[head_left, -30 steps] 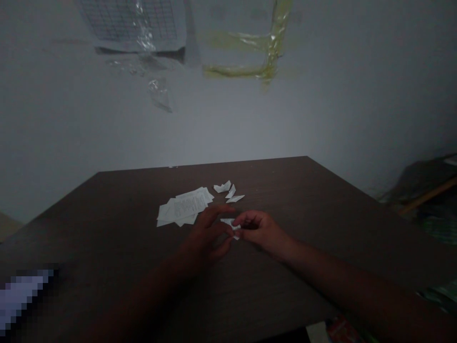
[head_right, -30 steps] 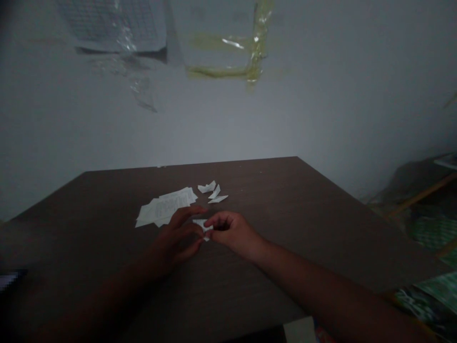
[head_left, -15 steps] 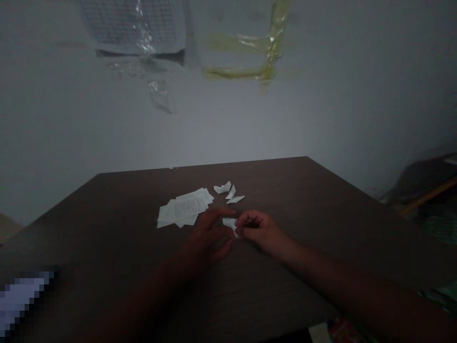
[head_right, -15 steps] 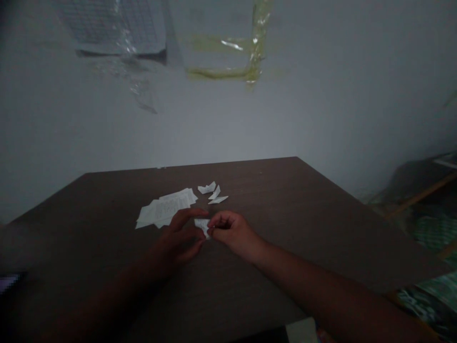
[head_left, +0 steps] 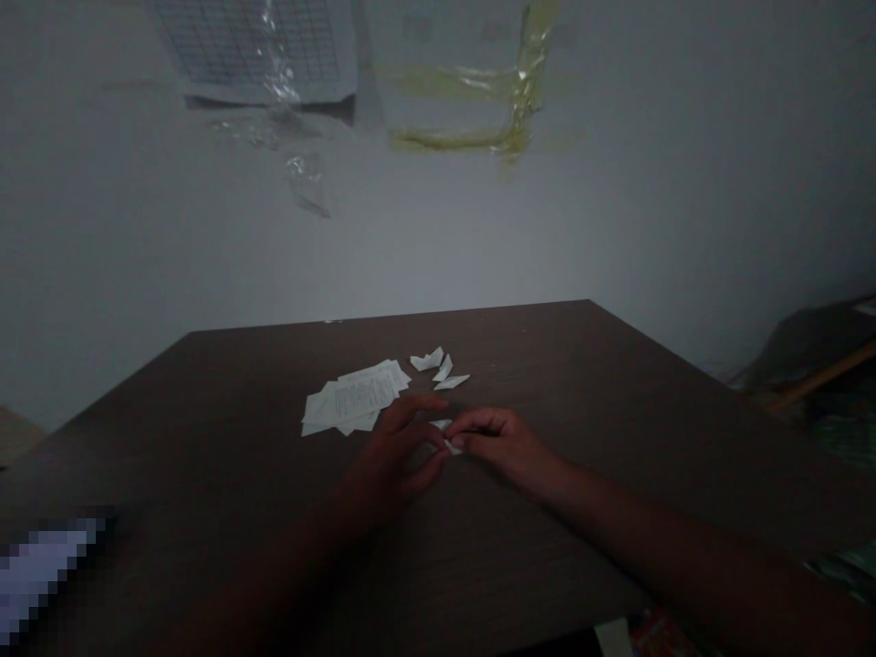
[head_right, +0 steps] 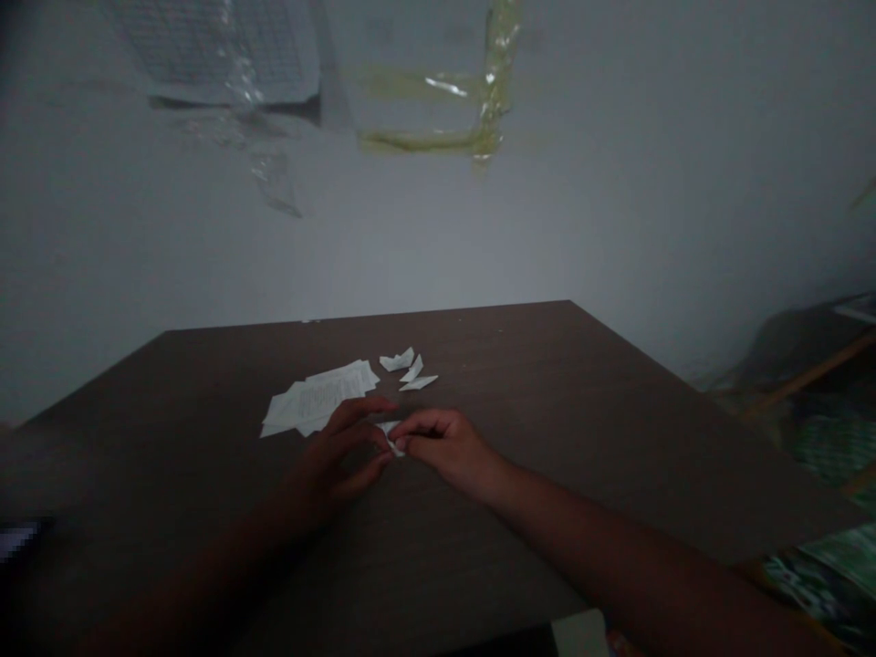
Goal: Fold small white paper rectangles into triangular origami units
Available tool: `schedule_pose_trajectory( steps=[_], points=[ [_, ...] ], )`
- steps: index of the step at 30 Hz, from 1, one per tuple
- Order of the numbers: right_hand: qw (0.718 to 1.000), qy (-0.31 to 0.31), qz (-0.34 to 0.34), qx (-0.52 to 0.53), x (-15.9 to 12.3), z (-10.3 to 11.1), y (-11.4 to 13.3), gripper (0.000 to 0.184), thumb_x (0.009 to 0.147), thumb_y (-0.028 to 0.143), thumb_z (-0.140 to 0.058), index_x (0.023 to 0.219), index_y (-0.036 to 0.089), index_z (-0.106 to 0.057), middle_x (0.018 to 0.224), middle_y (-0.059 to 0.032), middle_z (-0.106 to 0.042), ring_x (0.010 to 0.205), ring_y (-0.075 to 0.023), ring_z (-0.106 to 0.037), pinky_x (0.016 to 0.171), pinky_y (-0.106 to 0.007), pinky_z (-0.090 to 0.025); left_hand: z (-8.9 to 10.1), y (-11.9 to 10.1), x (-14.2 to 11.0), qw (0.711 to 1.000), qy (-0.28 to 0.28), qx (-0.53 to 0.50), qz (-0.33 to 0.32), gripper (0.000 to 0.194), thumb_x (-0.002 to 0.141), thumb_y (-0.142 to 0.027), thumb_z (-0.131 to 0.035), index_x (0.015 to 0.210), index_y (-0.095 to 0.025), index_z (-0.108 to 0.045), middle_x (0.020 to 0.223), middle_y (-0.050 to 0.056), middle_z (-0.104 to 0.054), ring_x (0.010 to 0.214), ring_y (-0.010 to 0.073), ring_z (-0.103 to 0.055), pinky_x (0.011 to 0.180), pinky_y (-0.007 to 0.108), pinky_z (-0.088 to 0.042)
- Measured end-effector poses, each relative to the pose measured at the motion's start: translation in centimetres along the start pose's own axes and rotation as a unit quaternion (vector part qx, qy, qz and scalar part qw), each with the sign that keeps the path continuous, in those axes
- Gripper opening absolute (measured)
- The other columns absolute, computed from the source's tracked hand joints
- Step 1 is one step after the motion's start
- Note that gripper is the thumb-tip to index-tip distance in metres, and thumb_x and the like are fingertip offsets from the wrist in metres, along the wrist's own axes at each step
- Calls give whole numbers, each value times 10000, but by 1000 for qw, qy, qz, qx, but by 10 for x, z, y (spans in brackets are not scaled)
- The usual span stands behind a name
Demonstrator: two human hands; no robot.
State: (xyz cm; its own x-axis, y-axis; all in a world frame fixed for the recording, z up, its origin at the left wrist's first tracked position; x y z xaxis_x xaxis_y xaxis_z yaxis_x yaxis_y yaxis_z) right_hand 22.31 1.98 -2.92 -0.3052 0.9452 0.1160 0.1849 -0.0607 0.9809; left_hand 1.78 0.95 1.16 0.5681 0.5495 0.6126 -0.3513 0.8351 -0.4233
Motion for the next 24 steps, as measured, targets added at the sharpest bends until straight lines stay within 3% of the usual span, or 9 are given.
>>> schedule_pose_trajectory(
  steps=[9,15,24],
  points=[
    [998,35,37,-29,1,-2,0,351,823,506,-1033,1042,269,-897,1000,-37,-860,936,-223,-790,889,-397,-637,-4,6,-1,998,-29,-31,36,101,1031,-154,-725,1043,-253,-709,1403,124,-760,1351,312,-742,1165,572,-634],
    [999,-14,48,-13,3,2,-5,300,835,478,-996,1024,284,-865,948,-13,-823,896,-207,-757,840,-370,-611,-6,7,1,996,-58,-54,41,227,1047,-166,-730,1230,-295,-691,1269,75,-795,1206,279,-792,1084,502,-673],
    [998,-51,36,-13,4,6,2,281,795,432,-974,912,274,-773,807,21,-718,771,-184,-668,755,-342,-552,-7,9,-2,998,-38,-35,47,329,1033,-200,-767,1336,-319,-717,1349,92,-765,1286,310,-759,1156,547,-650]
  ],
)
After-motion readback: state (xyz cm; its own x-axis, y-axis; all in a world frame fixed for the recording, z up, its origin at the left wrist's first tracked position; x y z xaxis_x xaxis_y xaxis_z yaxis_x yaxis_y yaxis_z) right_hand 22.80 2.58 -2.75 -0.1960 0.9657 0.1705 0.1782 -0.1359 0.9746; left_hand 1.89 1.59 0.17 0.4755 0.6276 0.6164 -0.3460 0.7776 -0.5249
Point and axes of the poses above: each hand's wrist, its own x-axis towards the middle knuckle, its own z-axis out of the back of the hand, y = z × x, the point moved 4 cm from there along x, towards the middle knuckle
